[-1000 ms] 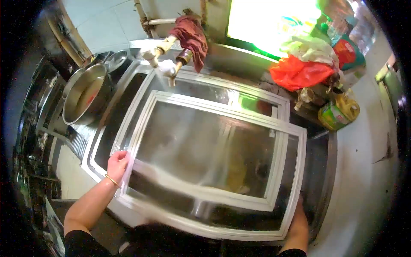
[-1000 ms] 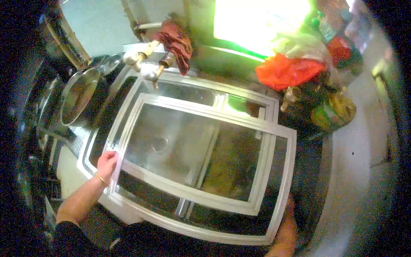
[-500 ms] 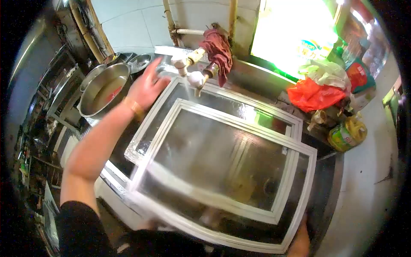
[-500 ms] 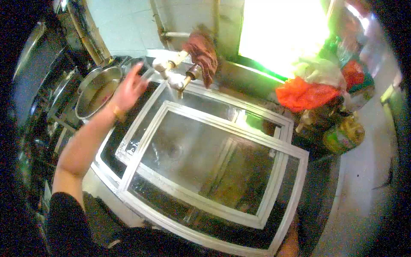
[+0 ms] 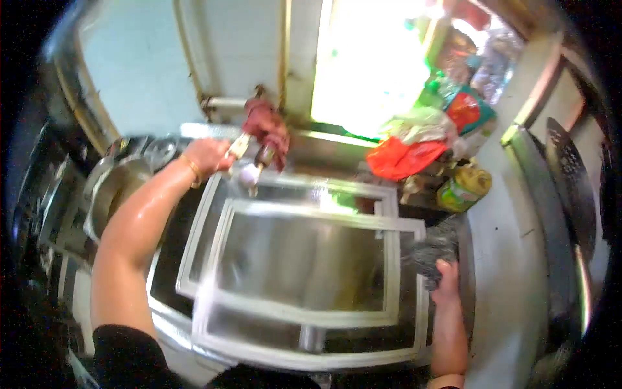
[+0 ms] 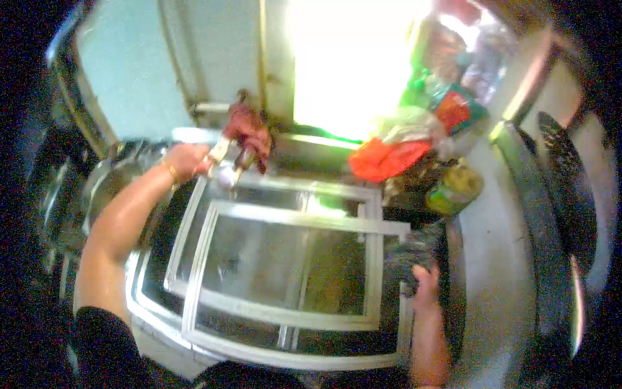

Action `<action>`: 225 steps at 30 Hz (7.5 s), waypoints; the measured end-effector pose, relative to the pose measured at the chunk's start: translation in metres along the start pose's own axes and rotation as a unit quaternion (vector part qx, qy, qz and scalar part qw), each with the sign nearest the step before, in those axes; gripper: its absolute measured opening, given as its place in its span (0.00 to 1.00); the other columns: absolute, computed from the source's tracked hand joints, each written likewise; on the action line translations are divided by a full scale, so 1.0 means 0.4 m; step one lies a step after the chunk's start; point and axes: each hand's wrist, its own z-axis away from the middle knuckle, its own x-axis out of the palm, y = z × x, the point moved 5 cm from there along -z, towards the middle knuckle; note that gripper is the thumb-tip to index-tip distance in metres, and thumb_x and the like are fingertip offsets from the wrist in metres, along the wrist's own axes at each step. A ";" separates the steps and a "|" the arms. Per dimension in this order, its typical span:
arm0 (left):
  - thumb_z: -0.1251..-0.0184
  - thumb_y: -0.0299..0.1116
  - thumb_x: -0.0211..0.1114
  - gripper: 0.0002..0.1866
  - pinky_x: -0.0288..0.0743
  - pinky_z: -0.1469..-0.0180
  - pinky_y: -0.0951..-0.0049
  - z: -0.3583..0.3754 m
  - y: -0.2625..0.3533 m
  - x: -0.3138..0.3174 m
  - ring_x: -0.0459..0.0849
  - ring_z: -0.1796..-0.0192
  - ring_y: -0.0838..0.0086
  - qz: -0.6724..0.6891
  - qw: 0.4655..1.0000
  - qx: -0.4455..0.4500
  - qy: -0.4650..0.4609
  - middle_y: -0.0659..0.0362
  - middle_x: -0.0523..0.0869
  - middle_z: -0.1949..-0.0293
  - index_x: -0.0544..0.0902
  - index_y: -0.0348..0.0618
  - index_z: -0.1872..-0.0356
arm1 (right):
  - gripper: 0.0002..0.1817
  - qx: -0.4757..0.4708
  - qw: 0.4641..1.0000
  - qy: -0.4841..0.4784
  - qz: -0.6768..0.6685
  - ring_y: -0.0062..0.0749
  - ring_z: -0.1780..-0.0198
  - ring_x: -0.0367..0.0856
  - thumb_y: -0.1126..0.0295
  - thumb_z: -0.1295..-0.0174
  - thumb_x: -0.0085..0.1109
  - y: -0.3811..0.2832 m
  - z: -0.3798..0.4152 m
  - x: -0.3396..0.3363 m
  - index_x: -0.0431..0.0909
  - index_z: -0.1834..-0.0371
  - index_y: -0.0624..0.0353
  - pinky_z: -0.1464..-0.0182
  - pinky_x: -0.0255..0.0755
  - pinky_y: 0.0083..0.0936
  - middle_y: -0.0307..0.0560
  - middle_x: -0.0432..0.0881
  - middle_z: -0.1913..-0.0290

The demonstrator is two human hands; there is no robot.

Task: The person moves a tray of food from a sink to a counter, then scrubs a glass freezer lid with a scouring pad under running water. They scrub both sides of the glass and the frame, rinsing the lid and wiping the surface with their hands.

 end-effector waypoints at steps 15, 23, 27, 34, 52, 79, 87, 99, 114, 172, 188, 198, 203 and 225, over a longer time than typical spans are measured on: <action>0.44 0.27 0.61 0.30 0.69 0.36 0.61 -0.897 0.420 -0.668 0.73 0.39 0.52 0.211 0.943 0.134 0.217 0.43 0.77 0.46 0.67 0.37 0.37 | 0.14 -0.132 0.969 -0.022 -0.205 0.41 0.63 0.84 0.63 0.41 0.52 -0.651 -0.827 0.523 0.77 0.59 0.61 0.59 0.81 0.36 0.48 0.84 0.63; 0.48 0.24 0.64 0.42 0.74 0.40 0.59 -1.174 0.478 -0.616 0.78 0.42 0.54 0.260 0.939 0.106 0.198 0.44 0.77 0.41 0.60 0.45 0.28 | 0.17 -0.112 0.966 -0.076 -0.220 0.43 0.58 0.84 0.67 0.43 0.51 -0.689 -0.905 0.598 0.75 0.53 0.63 0.53 0.80 0.39 0.51 0.84 0.58; 0.42 0.28 0.64 0.34 0.72 0.39 0.58 -1.177 0.454 -0.571 0.79 0.42 0.53 0.253 0.920 0.136 0.268 0.47 0.77 0.42 0.66 0.47 0.31 | 0.19 -0.088 0.960 -0.093 -0.248 0.45 0.57 0.84 0.66 0.43 0.48 -0.661 -0.953 0.579 0.74 0.50 0.65 0.53 0.80 0.40 0.53 0.83 0.56; 0.39 0.29 0.63 0.20 0.77 0.47 0.56 -1.045 0.484 -0.609 0.84 0.56 0.59 0.311 0.881 0.167 0.314 0.49 0.83 0.51 0.77 0.44 0.45 | 0.23 -0.124 0.954 -0.031 -0.271 0.42 0.57 0.84 0.68 0.44 0.47 -0.594 -0.846 0.538 0.73 0.44 0.63 0.54 0.81 0.38 0.51 0.83 0.54; 0.39 0.37 0.67 0.27 0.74 0.48 0.65 0.863 0.272 0.408 0.76 0.51 0.60 0.354 0.835 -0.417 -0.058 0.47 0.75 0.49 0.73 0.36 0.40 | 0.21 -0.459 0.672 -0.227 0.535 0.42 0.49 0.80 0.64 0.53 0.63 0.516 0.043 0.869 0.78 0.53 0.53 0.39 0.68 0.48 0.48 0.82 0.52; 0.40 0.33 0.67 0.28 0.70 0.42 0.60 0.873 0.320 0.407 0.74 0.46 0.52 0.442 0.844 -0.286 0.099 0.44 0.74 0.49 0.73 0.34 0.39 | 0.11 -0.401 0.674 -0.029 0.620 0.46 0.57 0.83 0.73 0.46 0.54 0.571 -0.151 1.044 0.82 0.60 0.53 0.52 0.76 0.40 0.47 0.86 0.62; 0.41 0.32 0.66 0.29 0.75 0.47 0.60 0.884 0.305 0.405 0.77 0.49 0.50 0.506 0.799 -0.304 0.119 0.44 0.74 0.51 0.72 0.37 0.38 | 0.19 -0.048 0.627 0.138 0.765 0.51 0.52 0.83 0.61 0.31 0.43 0.385 -0.227 0.598 0.79 0.42 0.44 0.51 0.75 0.43 0.57 0.85 0.53; 0.43 0.28 0.66 0.29 0.78 0.52 0.59 0.880 0.302 0.404 0.78 0.50 0.50 0.519 0.792 -0.306 0.103 0.44 0.74 0.50 0.71 0.36 0.38 | 0.19 -0.346 0.637 -0.247 0.643 0.47 0.53 0.81 0.71 0.46 0.55 0.613 0.042 1.188 0.81 0.49 0.51 0.49 0.72 0.44 0.50 0.85 0.55; 0.38 0.35 0.62 0.32 0.79 0.55 0.50 0.855 0.292 0.379 0.79 0.53 0.42 0.527 0.787 -0.317 0.050 0.45 0.72 0.45 0.64 0.51 0.32 | 0.18 -0.349 0.564 -0.203 0.720 0.43 0.49 0.80 0.67 0.38 0.50 0.625 -0.156 1.273 0.79 0.45 0.50 0.50 0.72 0.45 0.44 0.82 0.46; 0.36 0.72 0.41 0.44 0.61 0.33 0.49 0.943 0.318 0.492 0.74 0.39 0.52 0.867 -0.224 -0.418 0.156 0.46 0.78 0.41 0.71 0.38 0.38 | 0.10 -0.355 0.641 -0.359 0.578 0.43 0.59 0.74 0.71 0.59 0.63 0.594 0.522 1.122 0.78 0.71 0.53 0.55 0.63 0.39 0.44 0.78 0.64; 0.46 0.83 0.34 0.55 0.68 0.37 0.56 0.948 0.345 0.501 0.77 0.42 0.56 0.868 -0.253 -0.375 0.207 0.50 0.79 0.41 0.72 0.43 0.36 | 0.06 -0.438 0.570 -0.399 0.570 0.36 0.59 0.75 0.71 0.59 0.60 0.596 0.557 1.186 0.75 0.75 0.50 0.55 0.63 0.37 0.36 0.80 0.65; 0.33 0.70 0.45 0.50 0.70 0.40 0.70 0.963 0.242 0.522 0.83 0.49 0.68 0.947 0.069 -0.294 0.105 0.47 0.79 0.42 0.54 0.30 0.29 | 0.12 -0.406 0.507 -0.447 0.616 0.44 0.58 0.75 0.69 0.68 0.65 0.495 0.561 0.947 0.72 0.78 0.55 0.56 0.64 0.41 0.42 0.78 0.63; 0.31 0.70 0.40 0.44 0.69 0.47 0.72 0.979 0.146 0.487 0.79 0.57 0.71 0.820 0.459 -0.340 -0.021 0.53 0.86 0.61 0.87 0.34 0.64 | 0.25 -0.405 0.473 -0.401 0.672 0.43 0.54 0.75 0.68 0.63 0.73 0.608 0.604 1.182 0.75 0.58 0.54 0.49 0.65 0.40 0.43 0.78 0.59; 0.36 0.35 0.67 0.11 0.75 0.58 0.76 0.960 0.142 0.559 0.80 0.63 0.78 0.848 0.355 -0.373 0.125 0.61 0.84 0.64 0.82 0.40 0.58 | 0.09 -0.465 0.585 -0.280 0.603 0.37 0.65 0.74 0.72 0.63 0.60 0.624 0.554 1.194 0.73 0.77 0.49 0.62 0.62 0.37 0.38 0.75 0.73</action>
